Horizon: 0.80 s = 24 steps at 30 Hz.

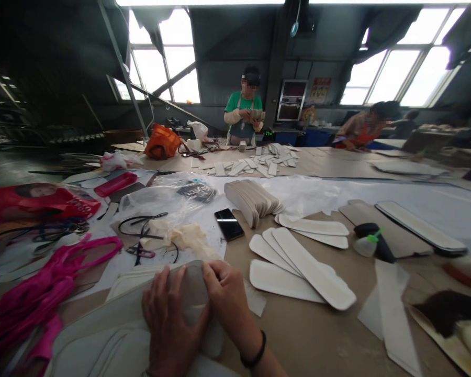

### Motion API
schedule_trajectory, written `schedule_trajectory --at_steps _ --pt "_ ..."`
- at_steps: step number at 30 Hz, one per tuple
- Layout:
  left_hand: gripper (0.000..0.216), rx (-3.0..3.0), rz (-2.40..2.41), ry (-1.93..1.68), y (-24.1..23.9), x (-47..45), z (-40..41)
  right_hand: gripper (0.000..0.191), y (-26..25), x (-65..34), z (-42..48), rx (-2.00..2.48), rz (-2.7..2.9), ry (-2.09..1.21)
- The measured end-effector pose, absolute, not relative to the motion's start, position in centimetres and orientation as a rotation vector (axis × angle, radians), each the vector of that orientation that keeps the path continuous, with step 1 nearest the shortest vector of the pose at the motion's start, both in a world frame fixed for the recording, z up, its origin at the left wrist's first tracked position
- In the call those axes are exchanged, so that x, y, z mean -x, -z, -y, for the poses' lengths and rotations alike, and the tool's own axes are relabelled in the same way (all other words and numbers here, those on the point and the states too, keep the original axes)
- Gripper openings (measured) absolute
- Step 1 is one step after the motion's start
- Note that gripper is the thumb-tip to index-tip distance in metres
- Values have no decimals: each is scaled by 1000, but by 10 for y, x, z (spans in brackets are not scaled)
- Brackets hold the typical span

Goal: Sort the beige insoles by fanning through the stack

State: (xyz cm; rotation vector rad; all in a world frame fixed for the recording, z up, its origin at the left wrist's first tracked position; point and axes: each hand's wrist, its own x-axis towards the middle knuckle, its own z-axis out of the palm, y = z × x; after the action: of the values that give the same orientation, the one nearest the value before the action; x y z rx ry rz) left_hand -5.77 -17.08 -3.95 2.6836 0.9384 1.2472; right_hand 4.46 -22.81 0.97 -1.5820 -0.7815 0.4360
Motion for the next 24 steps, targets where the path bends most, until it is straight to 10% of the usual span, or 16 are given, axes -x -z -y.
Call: schedule_trajectory --at_steps 24 --pt "55 -2544 -656 -1018 65 65 136 42 13 -62 217 1644 838 -396"
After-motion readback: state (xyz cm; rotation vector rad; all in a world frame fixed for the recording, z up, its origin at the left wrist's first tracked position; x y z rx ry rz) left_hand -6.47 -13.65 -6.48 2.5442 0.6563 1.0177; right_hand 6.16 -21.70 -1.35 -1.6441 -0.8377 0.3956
